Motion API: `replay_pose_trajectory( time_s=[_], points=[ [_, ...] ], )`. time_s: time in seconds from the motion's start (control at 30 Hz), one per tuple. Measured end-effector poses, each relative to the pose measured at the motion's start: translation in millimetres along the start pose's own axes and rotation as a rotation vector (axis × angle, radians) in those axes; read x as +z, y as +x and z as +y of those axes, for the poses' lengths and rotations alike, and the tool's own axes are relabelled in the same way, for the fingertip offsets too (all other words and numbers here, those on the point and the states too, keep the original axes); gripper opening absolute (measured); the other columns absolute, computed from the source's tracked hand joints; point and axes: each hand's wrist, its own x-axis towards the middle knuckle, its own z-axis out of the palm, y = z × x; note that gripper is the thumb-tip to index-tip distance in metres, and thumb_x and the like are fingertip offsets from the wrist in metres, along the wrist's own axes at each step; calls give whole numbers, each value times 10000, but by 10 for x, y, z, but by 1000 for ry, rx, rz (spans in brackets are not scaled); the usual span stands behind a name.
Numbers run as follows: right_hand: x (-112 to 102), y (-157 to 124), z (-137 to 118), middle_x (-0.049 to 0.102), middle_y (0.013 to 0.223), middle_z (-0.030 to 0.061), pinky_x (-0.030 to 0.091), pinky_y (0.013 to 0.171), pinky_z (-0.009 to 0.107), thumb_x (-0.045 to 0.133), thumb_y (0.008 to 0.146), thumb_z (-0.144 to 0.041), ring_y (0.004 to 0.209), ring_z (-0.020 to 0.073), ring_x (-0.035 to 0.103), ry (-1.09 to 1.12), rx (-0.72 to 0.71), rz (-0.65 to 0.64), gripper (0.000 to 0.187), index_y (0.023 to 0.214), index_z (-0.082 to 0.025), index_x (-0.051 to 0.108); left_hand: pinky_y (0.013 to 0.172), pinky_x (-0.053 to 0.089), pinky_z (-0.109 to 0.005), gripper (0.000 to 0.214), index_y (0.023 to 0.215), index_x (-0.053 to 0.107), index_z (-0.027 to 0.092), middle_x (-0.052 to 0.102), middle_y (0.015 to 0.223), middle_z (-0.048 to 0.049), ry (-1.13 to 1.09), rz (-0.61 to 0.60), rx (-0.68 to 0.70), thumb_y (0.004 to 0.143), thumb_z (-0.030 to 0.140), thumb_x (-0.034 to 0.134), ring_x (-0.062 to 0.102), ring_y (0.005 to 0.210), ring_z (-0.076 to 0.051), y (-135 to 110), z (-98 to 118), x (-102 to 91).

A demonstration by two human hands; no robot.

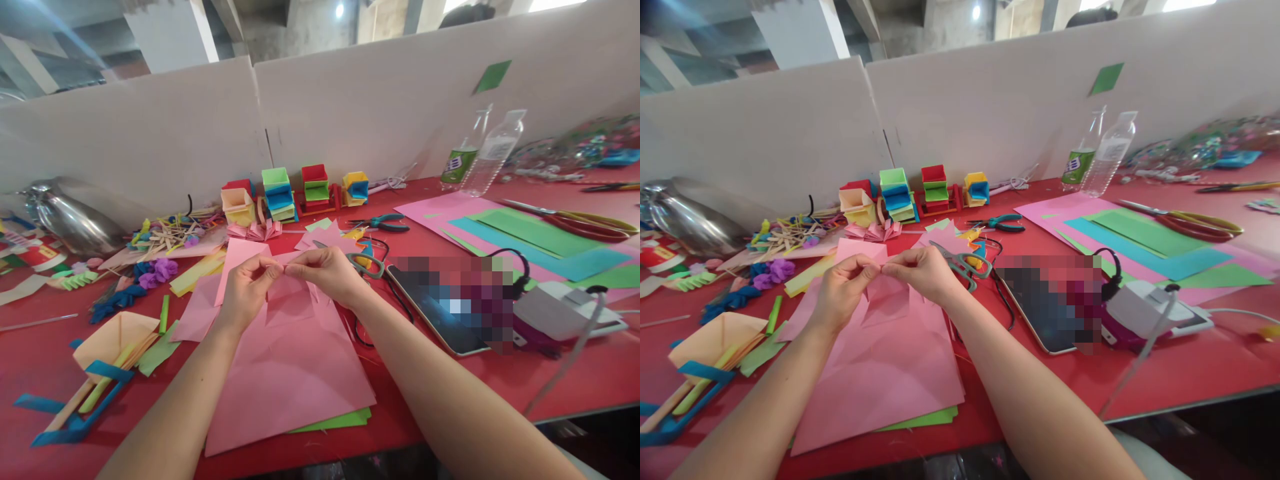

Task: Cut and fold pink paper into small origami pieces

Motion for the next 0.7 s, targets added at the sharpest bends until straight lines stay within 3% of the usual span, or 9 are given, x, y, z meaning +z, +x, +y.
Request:
replay_pose_trajectory(
  time_s=[0.33,0.53,0.7],
  points=[
    [19,-11,-34,600,624,10,407,586,245,641,686,-353,606,116,516,-20,19,56,226,653,-130,660,560,315,-212,181,636,567,186,454,599,44,-29,-55,-11,736,327,622,391,579,-107,-23,25,20],
    [28,-16,-57,600,653,0,406,592,230,614,671,-290,614,108,515,-50,52,26,152,659,-139,632,598,347,-212,218,623,579,180,522,619,29,20,-64,-45,712,369,642,449,616,-121,-19,19,22],
    [14,2,-18,563,633,-10,377,557,220,579,693,-290,585,98,481,-76,41,111,154,656,-144,611,592,364,-209,234,736,606,180,541,648,33,-74,-134,-130,727,412,636,464,608,-111,-18,-1,18]
  ],
)
